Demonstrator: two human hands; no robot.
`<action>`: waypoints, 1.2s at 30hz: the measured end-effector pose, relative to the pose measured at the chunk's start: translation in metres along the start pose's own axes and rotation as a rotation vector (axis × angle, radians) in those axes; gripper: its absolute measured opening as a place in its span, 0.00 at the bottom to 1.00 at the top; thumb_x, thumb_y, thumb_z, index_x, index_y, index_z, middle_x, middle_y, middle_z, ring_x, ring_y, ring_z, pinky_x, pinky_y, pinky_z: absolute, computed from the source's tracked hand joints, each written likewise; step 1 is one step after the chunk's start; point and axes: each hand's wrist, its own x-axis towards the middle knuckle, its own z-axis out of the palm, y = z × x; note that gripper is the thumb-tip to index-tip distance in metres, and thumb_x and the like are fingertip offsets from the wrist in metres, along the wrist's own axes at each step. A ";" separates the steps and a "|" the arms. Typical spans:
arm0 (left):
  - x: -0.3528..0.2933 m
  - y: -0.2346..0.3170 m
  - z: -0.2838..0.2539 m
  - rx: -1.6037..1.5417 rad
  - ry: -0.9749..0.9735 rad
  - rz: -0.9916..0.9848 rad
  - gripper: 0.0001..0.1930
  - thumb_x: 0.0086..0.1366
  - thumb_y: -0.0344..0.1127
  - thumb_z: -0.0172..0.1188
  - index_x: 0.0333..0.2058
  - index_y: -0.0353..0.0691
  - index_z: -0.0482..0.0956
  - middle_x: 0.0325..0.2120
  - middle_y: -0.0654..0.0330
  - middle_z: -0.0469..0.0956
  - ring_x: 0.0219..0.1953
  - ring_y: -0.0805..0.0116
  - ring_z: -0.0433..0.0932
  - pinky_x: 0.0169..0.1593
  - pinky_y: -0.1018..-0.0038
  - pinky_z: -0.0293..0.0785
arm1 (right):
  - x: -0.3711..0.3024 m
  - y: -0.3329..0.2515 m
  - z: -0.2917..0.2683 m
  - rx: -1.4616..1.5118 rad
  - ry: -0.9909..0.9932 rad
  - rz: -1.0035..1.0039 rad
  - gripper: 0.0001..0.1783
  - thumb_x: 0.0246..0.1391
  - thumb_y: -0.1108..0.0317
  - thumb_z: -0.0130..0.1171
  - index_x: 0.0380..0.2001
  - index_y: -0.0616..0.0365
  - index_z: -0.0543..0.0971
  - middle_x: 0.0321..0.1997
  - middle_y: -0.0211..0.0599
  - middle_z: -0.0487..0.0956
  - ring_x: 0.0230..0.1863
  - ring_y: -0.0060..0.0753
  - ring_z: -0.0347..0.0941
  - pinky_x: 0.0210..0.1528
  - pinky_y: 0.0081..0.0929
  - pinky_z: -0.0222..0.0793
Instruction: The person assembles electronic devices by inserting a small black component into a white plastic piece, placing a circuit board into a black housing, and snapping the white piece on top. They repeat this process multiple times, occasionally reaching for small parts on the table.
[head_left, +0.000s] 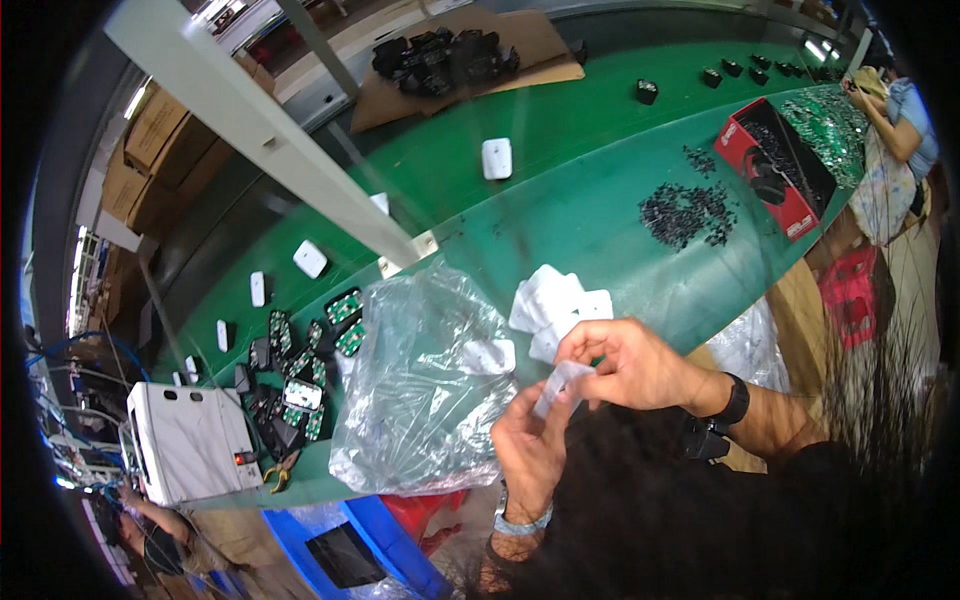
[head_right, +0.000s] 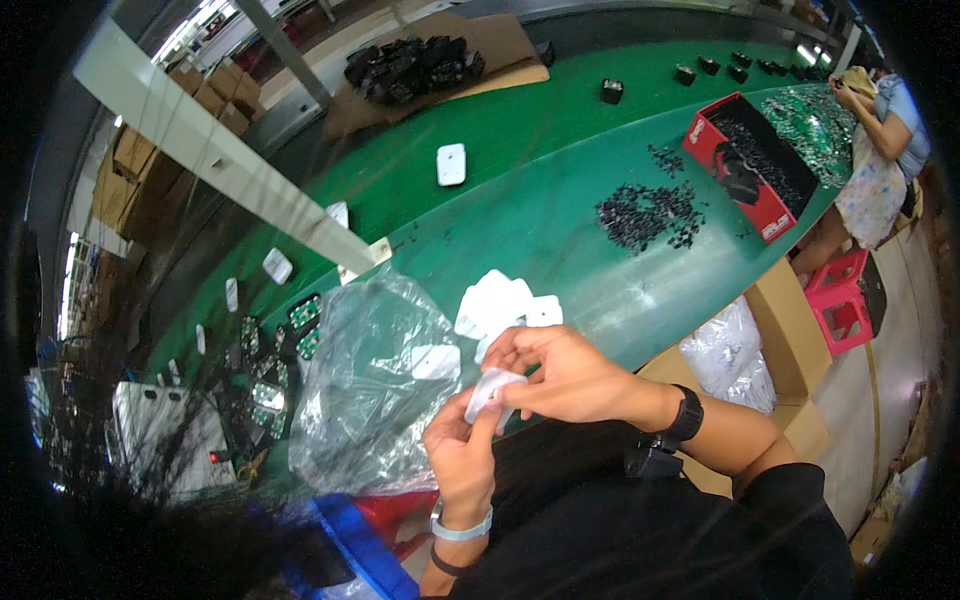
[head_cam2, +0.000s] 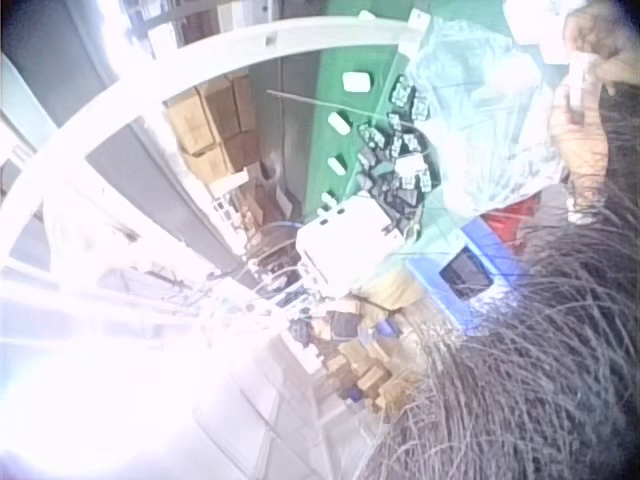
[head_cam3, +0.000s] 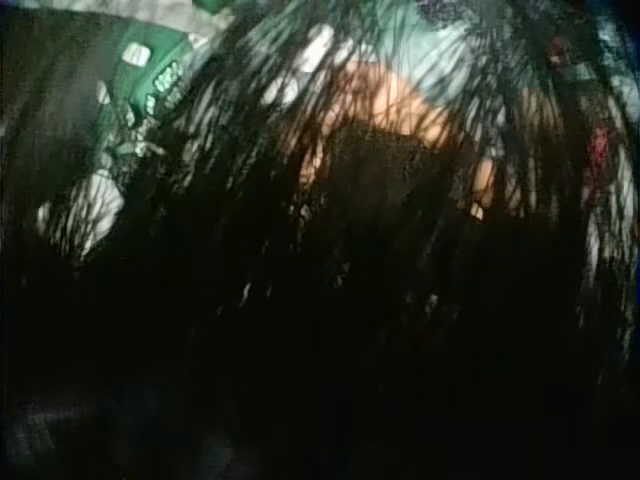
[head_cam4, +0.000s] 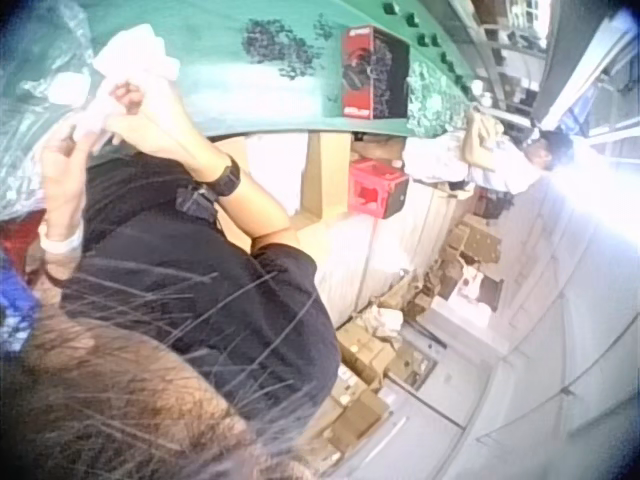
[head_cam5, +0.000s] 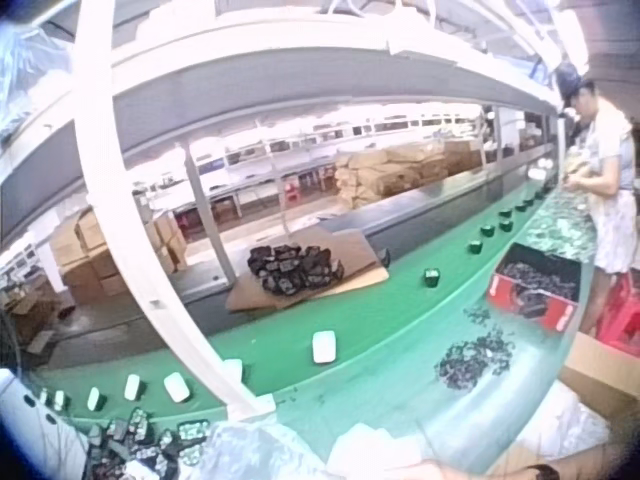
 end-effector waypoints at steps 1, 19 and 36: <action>0.002 0.000 0.001 -0.015 -0.018 0.001 0.10 0.68 0.26 0.63 0.44 0.26 0.79 0.36 0.63 0.81 0.37 0.79 0.76 0.40 0.79 0.73 | 0.002 0.000 -0.005 0.000 -0.038 0.011 0.18 0.54 0.76 0.65 0.48 0.64 0.75 0.40 0.34 0.79 0.40 0.21 0.77 0.32 0.20 0.78; 0.034 0.023 -0.022 -0.279 -0.017 -0.258 0.10 0.71 0.31 0.52 0.47 0.32 0.66 0.39 0.41 0.81 0.32 0.54 0.83 0.40 0.62 0.81 | 0.217 -0.056 -0.378 -1.326 1.045 0.101 0.31 0.47 0.54 0.70 0.55 0.49 0.76 0.50 0.51 0.79 0.58 0.55 0.73 0.59 0.42 0.71; 0.020 0.014 0.004 -0.626 -0.166 -0.324 0.32 0.74 0.46 0.52 0.68 0.31 0.57 0.59 0.44 0.71 0.61 0.54 0.71 0.68 0.58 0.62 | -0.018 -0.061 -0.050 -0.461 -0.168 -0.388 0.19 0.51 0.77 0.66 0.47 0.60 0.75 0.46 0.35 0.77 0.48 0.28 0.75 0.49 0.26 0.72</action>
